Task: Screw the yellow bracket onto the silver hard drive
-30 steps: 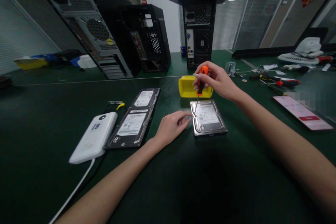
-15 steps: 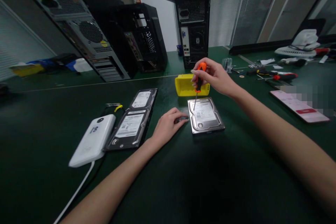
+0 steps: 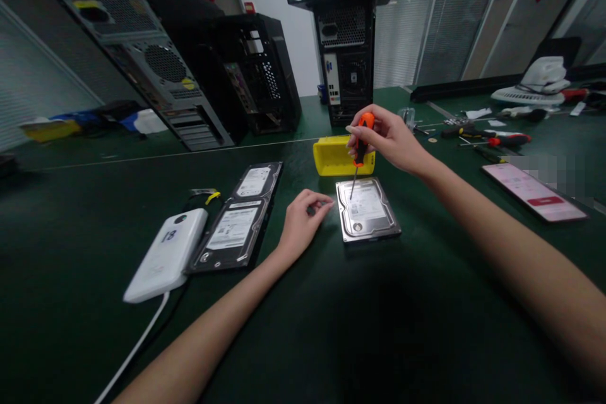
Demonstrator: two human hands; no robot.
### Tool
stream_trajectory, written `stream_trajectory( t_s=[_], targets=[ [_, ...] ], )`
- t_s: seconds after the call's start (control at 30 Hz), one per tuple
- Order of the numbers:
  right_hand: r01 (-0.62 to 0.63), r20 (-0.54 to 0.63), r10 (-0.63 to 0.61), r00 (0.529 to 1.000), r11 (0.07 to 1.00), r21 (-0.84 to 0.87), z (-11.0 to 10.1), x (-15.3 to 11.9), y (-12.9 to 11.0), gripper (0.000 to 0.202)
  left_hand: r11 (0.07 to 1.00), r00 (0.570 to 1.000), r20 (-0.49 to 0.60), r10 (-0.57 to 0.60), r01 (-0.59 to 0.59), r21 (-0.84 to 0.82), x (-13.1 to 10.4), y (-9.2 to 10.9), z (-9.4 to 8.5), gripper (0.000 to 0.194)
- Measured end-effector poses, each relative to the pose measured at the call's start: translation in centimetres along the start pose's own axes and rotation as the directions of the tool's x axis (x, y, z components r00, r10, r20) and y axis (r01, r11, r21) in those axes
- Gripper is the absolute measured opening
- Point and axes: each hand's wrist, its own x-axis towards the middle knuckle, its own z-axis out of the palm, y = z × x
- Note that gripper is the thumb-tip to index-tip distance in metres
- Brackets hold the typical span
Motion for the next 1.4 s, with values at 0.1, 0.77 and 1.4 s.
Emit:
stream_trajectory(
  t_s=[0.1, 0.77, 1.4],
  targets=[
    [-0.003, 0.026, 0.003, 1.0, 1.0, -0.001, 0.1, 0.0, -0.1, 0.026, 0.998, 0.999, 0.049, -0.006, 0.009, -0.059, 0.1, 0.4, 0.4, 0.017],
    [0.016, 0.075, -0.019, 0.997, 0.999, 0.045, 1.3, -0.2, 0.8, 0.023, 0.98, 0.985, 0.16, -0.059, 0.087, -0.178, 0.6, -0.4, 0.5, 0.026],
    [0.018, 0.112, -0.025, 0.993, 0.998, 0.058, 1.6, -0.3, 0.9, 0.022, 0.983, 0.992, 0.097, -0.079, 0.093, -0.159, 0.4, -0.6, 0.4, 0.023]
  ],
)
